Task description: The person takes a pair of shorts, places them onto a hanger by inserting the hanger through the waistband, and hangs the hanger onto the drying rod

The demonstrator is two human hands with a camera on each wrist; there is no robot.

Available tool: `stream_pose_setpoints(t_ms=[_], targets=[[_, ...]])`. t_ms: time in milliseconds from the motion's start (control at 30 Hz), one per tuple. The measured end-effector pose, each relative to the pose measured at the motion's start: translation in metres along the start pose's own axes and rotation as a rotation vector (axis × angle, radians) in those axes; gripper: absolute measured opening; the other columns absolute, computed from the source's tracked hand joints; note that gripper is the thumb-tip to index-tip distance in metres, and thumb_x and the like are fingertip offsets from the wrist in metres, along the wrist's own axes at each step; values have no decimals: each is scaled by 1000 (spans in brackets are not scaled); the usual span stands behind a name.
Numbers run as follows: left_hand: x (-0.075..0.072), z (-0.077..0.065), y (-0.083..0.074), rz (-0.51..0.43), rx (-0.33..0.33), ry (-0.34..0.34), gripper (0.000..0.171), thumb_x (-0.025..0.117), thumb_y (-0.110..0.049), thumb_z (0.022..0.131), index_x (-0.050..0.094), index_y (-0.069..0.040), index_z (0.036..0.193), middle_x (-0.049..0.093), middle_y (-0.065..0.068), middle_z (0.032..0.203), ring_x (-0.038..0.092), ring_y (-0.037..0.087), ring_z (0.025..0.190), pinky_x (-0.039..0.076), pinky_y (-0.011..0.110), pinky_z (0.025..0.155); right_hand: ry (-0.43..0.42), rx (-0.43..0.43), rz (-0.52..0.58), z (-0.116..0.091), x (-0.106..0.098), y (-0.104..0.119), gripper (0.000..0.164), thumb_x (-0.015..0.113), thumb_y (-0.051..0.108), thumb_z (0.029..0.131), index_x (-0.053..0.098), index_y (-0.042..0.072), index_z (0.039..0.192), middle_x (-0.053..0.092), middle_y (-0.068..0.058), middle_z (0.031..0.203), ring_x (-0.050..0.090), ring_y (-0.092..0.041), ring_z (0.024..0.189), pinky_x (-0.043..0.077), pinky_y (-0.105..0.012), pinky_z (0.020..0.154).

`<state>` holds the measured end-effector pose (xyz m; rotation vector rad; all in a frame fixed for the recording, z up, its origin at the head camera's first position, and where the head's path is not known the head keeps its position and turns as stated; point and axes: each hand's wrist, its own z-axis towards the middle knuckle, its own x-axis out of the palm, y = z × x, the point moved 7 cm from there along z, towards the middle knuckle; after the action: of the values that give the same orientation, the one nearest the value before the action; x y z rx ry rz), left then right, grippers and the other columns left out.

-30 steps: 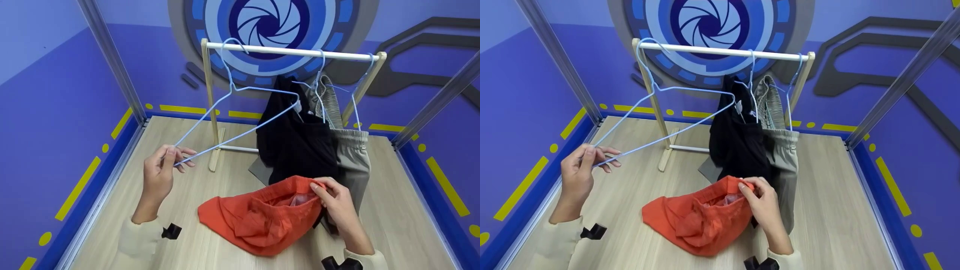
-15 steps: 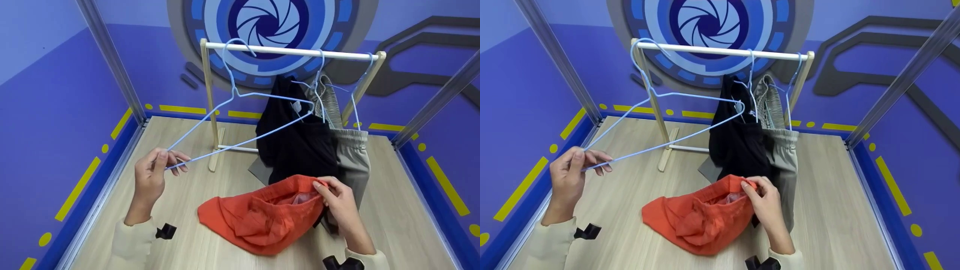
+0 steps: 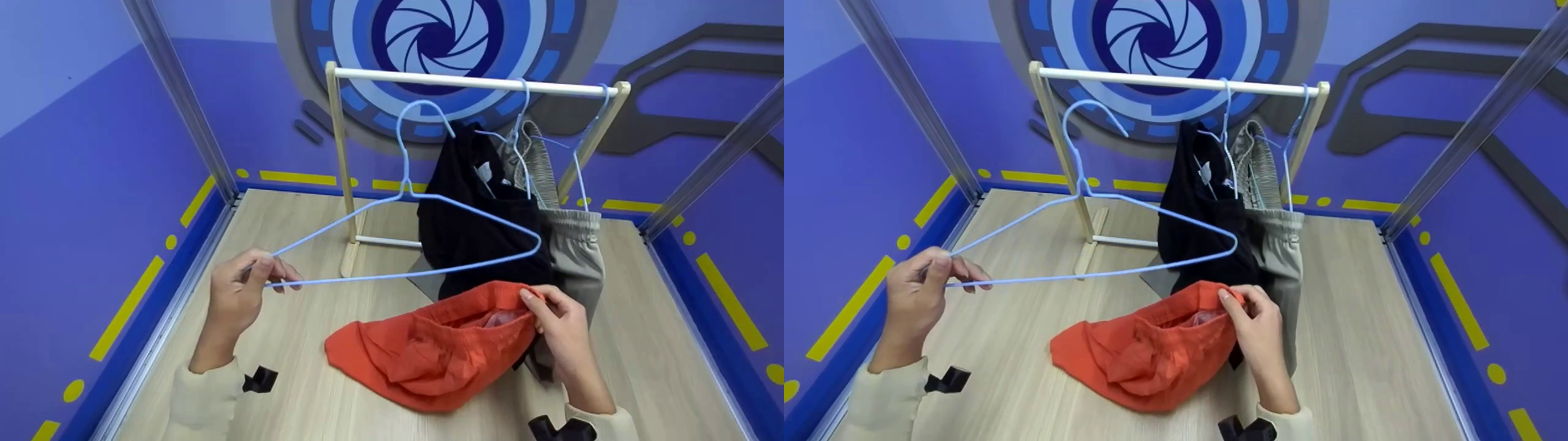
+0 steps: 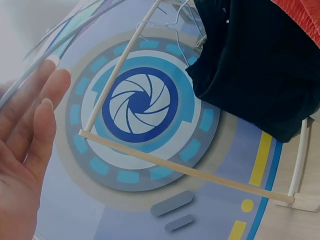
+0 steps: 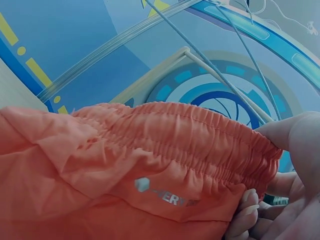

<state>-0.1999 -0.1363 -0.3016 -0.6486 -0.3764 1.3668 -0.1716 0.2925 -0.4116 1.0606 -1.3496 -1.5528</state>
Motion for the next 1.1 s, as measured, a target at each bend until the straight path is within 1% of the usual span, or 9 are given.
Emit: stream_pose_setpoints(t_ms=[133,267,400,500,667,800,933,1000,1100], targets=[[-3,-2,0,1,10,3,23,46,1,92,57,9,75,67,12,68,63,8,60,48,21,52,-10,7,23,0,-2,1,20,66,14,83,58,-4,87,50,5,65,40,-9,51,34,-24,47],[-9,-6,7,-3,28,10,23,48,-3,92,58,10,75,67,11,68,62,8,60,49,20,53,-49,26,40,0,-4,0,20,66,15,84,57,-3,85,47,4,62,40,-10,51,34,-25,47],[-15,-9,15,-13,40,14,24,49,-5,92,58,9,75,67,10,68,62,11,59,48,21,54,-72,32,63,0,-6,0,22,65,16,84,57,-4,85,45,1,61,40,-11,52,34,-26,48],[-16,-9,15,-24,45,21,24,50,-5,92,58,10,75,67,9,67,61,13,58,48,20,54,-76,32,70,0,-6,0,24,64,16,85,56,-6,86,45,1,61,40,-11,52,34,-26,48],[-14,-5,7,-28,53,35,25,51,-5,92,59,10,74,67,9,67,61,13,58,49,19,56,-78,30,71,0,-6,0,27,65,18,84,56,-7,87,46,1,61,40,-11,52,34,-27,48],[-12,-3,1,-29,59,42,25,51,-5,91,61,9,74,67,9,66,62,12,59,50,18,59,-69,32,83,0,-5,0,24,65,17,84,57,-5,86,46,3,61,40,-9,51,33,-25,47],[-8,-3,1,-39,57,73,23,51,-3,91,61,9,73,65,11,65,64,12,61,50,18,60,-65,19,81,0,-4,3,21,66,17,83,60,-3,85,48,4,60,40,-9,50,33,-24,46],[-5,-3,1,-37,54,86,22,50,-1,91,61,8,73,64,11,65,63,12,61,50,18,59,-52,12,59,-1,-3,3,21,66,17,83,60,-3,86,48,4,60,40,-9,50,33,-25,47],[-2,-4,3,-8,46,96,22,51,-1,90,62,6,73,64,11,64,61,12,61,49,18,59,-40,3,32,-1,-1,4,23,66,17,83,60,-4,88,48,3,61,40,-10,51,34,-25,46]])
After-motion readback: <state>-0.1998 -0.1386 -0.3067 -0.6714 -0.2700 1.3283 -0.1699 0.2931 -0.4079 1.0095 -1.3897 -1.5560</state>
